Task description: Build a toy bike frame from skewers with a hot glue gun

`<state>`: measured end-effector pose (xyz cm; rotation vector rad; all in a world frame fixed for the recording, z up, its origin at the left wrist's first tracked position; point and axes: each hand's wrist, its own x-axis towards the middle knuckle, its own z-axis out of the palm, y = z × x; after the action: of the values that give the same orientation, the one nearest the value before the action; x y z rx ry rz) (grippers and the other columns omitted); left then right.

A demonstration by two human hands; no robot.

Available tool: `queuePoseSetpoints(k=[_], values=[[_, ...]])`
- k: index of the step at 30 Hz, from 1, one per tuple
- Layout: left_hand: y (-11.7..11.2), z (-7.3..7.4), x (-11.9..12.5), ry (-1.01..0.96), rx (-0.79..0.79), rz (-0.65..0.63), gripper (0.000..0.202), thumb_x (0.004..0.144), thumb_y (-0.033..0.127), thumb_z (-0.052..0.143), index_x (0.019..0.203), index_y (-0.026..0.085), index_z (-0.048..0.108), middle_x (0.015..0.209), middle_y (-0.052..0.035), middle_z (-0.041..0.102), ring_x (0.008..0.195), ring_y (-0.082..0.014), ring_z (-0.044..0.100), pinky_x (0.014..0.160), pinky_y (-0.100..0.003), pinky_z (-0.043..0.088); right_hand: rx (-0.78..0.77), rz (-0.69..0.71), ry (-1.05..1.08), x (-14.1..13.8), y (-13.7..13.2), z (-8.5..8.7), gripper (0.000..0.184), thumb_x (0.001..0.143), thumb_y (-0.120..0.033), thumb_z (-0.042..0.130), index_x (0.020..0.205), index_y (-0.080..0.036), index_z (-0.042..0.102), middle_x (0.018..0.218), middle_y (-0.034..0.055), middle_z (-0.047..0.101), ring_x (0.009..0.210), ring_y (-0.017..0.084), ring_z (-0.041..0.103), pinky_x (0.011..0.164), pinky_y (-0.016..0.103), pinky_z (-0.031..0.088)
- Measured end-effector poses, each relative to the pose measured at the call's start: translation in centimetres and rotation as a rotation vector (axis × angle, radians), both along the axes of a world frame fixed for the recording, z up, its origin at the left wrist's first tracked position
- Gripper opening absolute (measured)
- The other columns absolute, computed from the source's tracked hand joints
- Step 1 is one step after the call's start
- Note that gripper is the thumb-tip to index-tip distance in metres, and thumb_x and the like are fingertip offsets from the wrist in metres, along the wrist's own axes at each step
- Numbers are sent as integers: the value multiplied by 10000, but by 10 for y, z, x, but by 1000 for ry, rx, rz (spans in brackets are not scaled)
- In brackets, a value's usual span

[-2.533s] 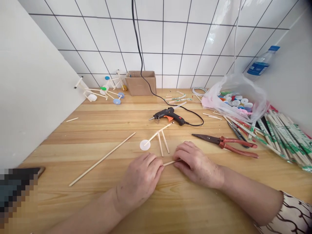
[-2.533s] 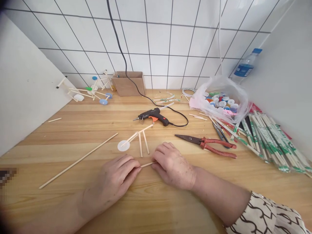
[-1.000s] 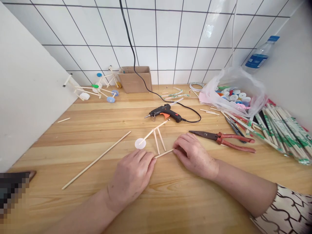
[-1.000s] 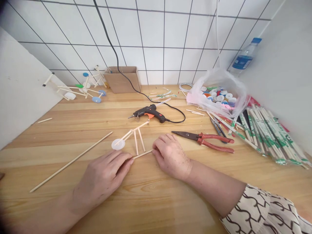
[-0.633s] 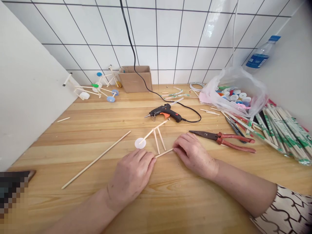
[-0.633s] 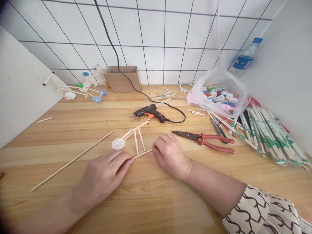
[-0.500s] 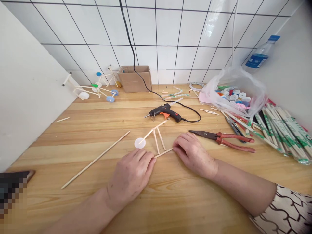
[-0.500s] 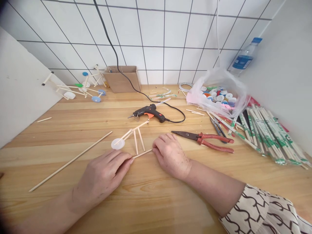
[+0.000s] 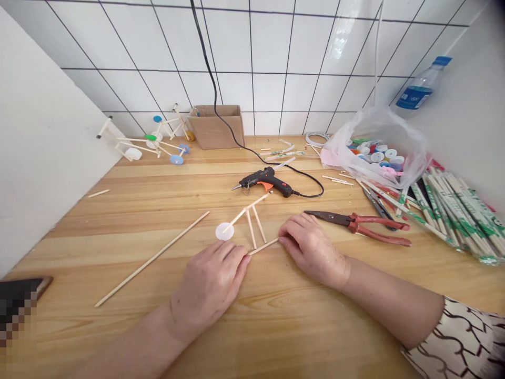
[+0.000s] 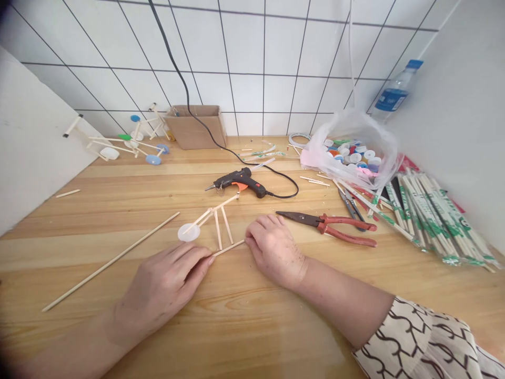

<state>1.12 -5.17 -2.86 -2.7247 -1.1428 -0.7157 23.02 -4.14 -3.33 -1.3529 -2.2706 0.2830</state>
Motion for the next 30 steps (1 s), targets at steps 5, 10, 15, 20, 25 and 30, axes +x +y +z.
queuePoseSetpoints(k=[5,10,15,20,25,30], values=[[0,1,0,-16,15,-6,228,924,163,433,759,163,590,659,-7,614,606,-159,562,591,-289,421,-8,-1,10,0,0,0,134,878,-133,471,796,-170,569,811,71,605,798,206,501,757,352,395],[-1,2,0,-16,5,3,233,926,176,432,757,166,592,654,-6,613,603,-158,560,586,-284,416,-18,2,82,4,1,1,99,813,-93,508,842,-169,565,841,61,626,817,204,537,755,349,395],[-2,2,-1,-23,2,6,237,920,171,435,735,168,584,645,-5,606,610,-160,561,591,-288,417,-19,-5,120,10,2,2,212,732,-26,489,865,-169,570,852,62,637,826,201,554,776,350,405],[-2,1,-1,-35,-34,6,229,917,172,438,739,168,581,653,-6,601,618,-159,562,592,-287,420,-12,23,86,10,1,1,161,763,-49,513,853,-169,571,867,63,625,832,197,539,777,346,391],[-2,0,-2,-41,-41,2,209,914,163,447,751,165,578,659,-7,598,621,-161,560,594,-292,423,17,58,39,8,-1,2,133,809,-82,518,884,-167,589,872,67,616,837,199,522,776,351,375],[-3,3,0,-30,4,-37,166,922,152,439,884,150,600,665,-4,588,619,-159,554,581,-288,423,74,149,-35,3,-5,7,230,878,-118,452,1016,-161,630,884,90,587,862,217,489,782,373,362]])
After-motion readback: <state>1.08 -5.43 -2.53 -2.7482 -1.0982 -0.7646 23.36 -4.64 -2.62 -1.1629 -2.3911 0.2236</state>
